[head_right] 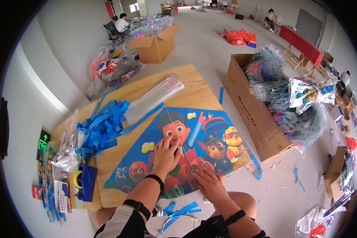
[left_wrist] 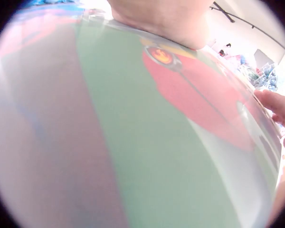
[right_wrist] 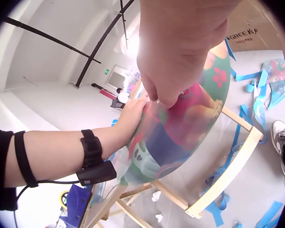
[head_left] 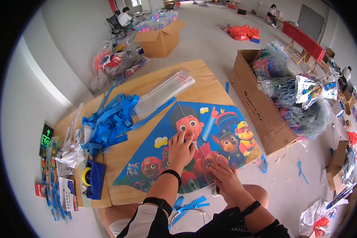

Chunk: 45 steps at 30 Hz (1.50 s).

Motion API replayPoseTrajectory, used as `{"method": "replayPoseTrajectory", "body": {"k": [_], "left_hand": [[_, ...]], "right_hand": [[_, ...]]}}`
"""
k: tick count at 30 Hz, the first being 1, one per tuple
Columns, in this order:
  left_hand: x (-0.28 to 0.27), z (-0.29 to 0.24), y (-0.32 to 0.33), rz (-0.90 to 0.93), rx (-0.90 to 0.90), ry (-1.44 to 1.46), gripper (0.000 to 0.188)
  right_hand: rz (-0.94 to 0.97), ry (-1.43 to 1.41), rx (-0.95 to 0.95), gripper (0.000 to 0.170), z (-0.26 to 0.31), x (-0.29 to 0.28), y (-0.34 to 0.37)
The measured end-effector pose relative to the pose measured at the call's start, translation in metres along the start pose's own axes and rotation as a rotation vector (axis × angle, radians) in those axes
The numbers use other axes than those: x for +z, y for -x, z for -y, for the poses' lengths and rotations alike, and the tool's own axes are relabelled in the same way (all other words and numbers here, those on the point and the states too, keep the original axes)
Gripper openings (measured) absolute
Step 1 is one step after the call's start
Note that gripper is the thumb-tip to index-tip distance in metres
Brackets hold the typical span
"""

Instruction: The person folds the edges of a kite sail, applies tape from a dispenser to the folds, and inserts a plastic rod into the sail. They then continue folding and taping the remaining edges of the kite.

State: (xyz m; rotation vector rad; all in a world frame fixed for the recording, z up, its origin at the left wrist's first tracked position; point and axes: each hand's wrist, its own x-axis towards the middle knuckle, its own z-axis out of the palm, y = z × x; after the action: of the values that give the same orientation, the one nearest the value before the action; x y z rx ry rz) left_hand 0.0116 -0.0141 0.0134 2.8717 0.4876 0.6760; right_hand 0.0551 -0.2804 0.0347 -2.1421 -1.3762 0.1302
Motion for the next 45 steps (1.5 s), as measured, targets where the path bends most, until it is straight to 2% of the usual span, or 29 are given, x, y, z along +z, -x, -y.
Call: {"method": "replayPoseTrajectory", "body": {"k": [13,20,32,45], "left_hand": [[0.0013,0.0012,0.0000,-0.004,-0.002,0.025,0.054],[0.0037,0.0017,0.0003,-0.016,-0.049,0.074,0.052],[-0.0004,0.0007,-0.0008,-0.010,-0.030,0.081,0.048],[-0.0007,0.0010,-0.0007,0.001,-0.024,0.064,0.052]], "right_hand": [[-0.033,-0.023,0.008,0.054,-0.0040,0.0067,0.0003],[-0.028,-0.023,0.005,0.055,-0.0040,0.0064,0.0011],[-0.023,-0.027,0.004,0.057,-0.0023,0.0051,0.0006],[-0.031,-0.011,0.005,0.060,-0.0001,0.0047,-0.0001]]}}
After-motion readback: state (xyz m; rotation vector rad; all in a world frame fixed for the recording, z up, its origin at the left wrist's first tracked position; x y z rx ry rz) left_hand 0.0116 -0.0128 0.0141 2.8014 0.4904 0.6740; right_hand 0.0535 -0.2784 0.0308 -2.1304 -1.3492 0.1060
